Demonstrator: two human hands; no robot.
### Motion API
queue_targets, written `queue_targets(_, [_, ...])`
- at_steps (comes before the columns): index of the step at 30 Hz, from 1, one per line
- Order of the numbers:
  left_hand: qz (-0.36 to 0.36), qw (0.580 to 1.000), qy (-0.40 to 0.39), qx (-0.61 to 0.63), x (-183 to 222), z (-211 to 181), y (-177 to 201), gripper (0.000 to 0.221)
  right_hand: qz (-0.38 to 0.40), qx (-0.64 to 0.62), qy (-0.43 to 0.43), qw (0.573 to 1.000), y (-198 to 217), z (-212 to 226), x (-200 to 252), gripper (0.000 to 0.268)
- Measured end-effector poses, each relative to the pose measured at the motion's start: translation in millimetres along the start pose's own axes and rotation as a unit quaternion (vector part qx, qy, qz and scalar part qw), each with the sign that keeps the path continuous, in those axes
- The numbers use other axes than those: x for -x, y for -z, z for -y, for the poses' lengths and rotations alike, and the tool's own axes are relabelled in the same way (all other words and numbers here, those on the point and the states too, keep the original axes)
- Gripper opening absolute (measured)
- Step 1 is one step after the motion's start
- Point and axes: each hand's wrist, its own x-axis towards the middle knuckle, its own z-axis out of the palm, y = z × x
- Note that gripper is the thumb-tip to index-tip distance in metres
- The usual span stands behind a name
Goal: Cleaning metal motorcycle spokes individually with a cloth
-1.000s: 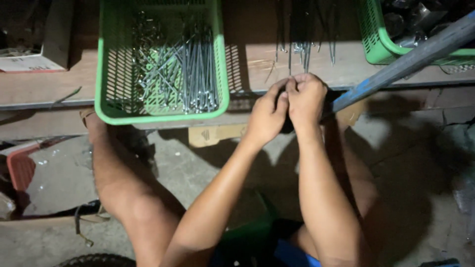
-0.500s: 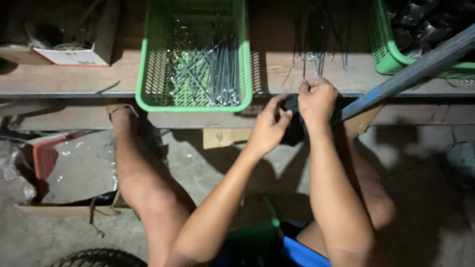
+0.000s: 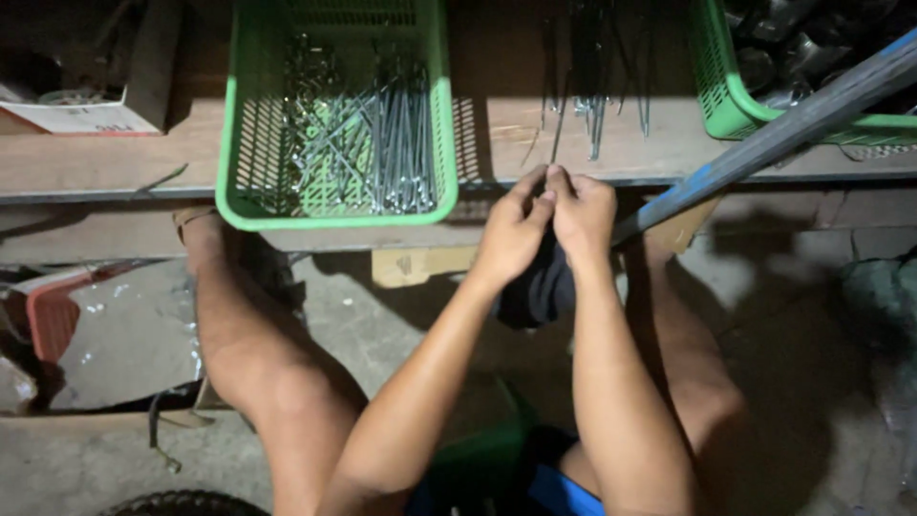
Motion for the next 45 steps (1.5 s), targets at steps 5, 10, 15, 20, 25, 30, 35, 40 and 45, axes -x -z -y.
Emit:
queue_targets(5, [0.007, 1.0, 0.001, -0.025, -5, 13, -1, 0.043, 0.003, -0.035, 0.044, 0.998, -2, -8, 0, 0.02])
queue_targets(10, [0.002, 1.0, -0.026, 0.008, 5, 1, 0, 0.041, -0.014, -0.095, 0.052, 0.994, 1, 1, 8, 0.021])
queue_targets(15, [-0.002, 0.998, -0.054, -0.029, 28, -25, 3, 0.038, -0.002, -0.125, 0.053, 0.991, 18, 19, 22, 0.022])
queue_targets(20, [0.018, 0.996, -0.079, -0.044, 48, -47, 18, 0.041, 0.007, -0.157, 0.026, 0.987, 15, 16, 33, 0.027])
queue_targets(25, [0.048, 0.986, -0.091, -0.135, 70, -69, 38, 0.045, 0.034, -0.193, -0.013, 0.981, 10, 23, 43, 0.035])
queue_targets(30, [0.064, 0.984, -0.081, -0.143, 83, -70, 54, 0.052, 0.056, -0.303, -0.171, 0.936, 7, 33, 42, 0.021])
queue_targets(35, [0.061, 0.984, -0.059, -0.155, 80, -62, 55, 0.05, 0.051, -0.405, -0.263, 0.874, -7, 10, 31, 0.028])
queue_targets(40, [0.064, 0.985, -0.069, -0.142, 88, -74, 59, 0.047, 0.002, -0.321, -0.19, 0.928, 9, 57, 55, 0.035])
queue_targets(45, [-0.067, 0.982, -0.173, -0.021, 74, -46, 62, 0.023, 0.017, -0.233, -0.016, 0.972, 23, 106, 79, 0.035])
